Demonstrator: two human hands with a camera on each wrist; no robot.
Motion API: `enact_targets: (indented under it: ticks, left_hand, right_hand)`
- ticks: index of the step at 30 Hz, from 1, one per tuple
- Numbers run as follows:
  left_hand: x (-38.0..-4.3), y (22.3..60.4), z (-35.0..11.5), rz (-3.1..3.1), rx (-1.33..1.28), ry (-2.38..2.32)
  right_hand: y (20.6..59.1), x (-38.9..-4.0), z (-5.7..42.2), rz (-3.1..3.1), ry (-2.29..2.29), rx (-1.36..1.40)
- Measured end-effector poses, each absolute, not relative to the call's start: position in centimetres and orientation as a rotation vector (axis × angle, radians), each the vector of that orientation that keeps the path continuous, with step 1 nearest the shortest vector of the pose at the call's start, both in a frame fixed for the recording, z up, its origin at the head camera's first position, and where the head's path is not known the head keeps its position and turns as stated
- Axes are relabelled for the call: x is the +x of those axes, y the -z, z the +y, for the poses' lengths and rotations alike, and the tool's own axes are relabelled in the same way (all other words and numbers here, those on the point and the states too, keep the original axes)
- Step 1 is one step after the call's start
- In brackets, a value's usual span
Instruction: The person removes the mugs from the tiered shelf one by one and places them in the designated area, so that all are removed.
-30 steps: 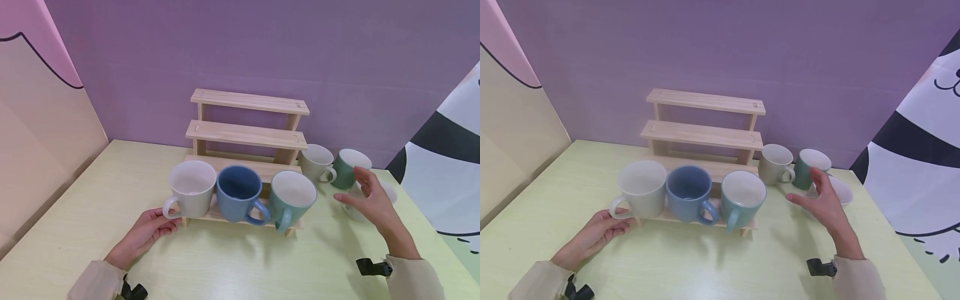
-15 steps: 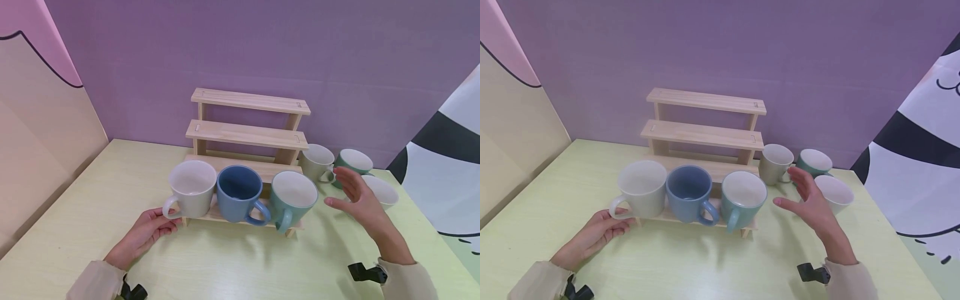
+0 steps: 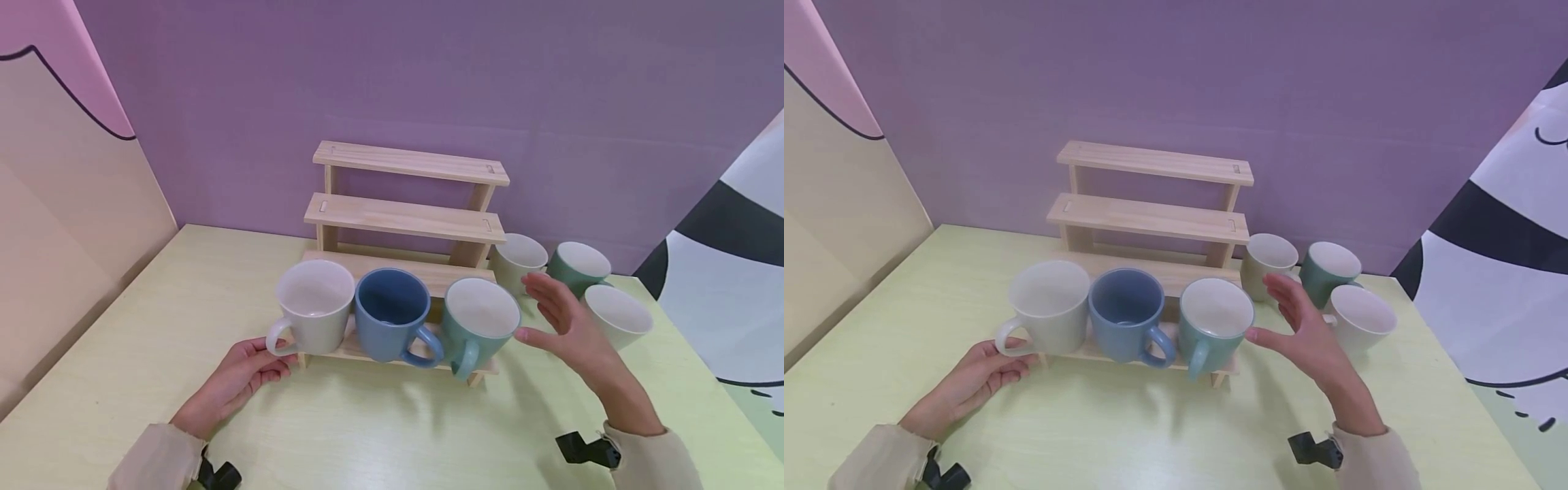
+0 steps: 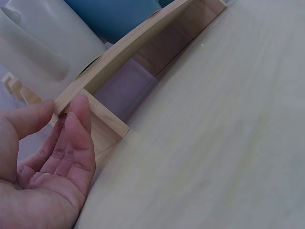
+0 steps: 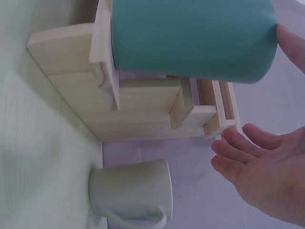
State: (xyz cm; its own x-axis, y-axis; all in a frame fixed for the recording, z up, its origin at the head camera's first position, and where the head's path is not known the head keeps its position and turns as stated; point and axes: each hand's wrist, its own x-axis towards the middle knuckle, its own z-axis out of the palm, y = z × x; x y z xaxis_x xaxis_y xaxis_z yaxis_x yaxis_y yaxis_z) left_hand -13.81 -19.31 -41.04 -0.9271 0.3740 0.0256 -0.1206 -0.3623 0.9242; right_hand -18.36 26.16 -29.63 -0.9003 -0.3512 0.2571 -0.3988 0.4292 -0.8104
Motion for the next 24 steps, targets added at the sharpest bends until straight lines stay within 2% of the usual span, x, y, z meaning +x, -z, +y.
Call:
enact_targets:
  ticks: [14,24]
  left_hand:
    - [-13.9,41.1,-19.4,1.556,0.330,-2.346]
    - [-13.9,41.3,-19.4,1.540,0.337,-2.351]
  right_hand:
    - [28.9,-17.7,23.6,-2.578,-1.565,0.831]
    - [29.0,-17.7,22.1,-2.668,-1.521,0.771]
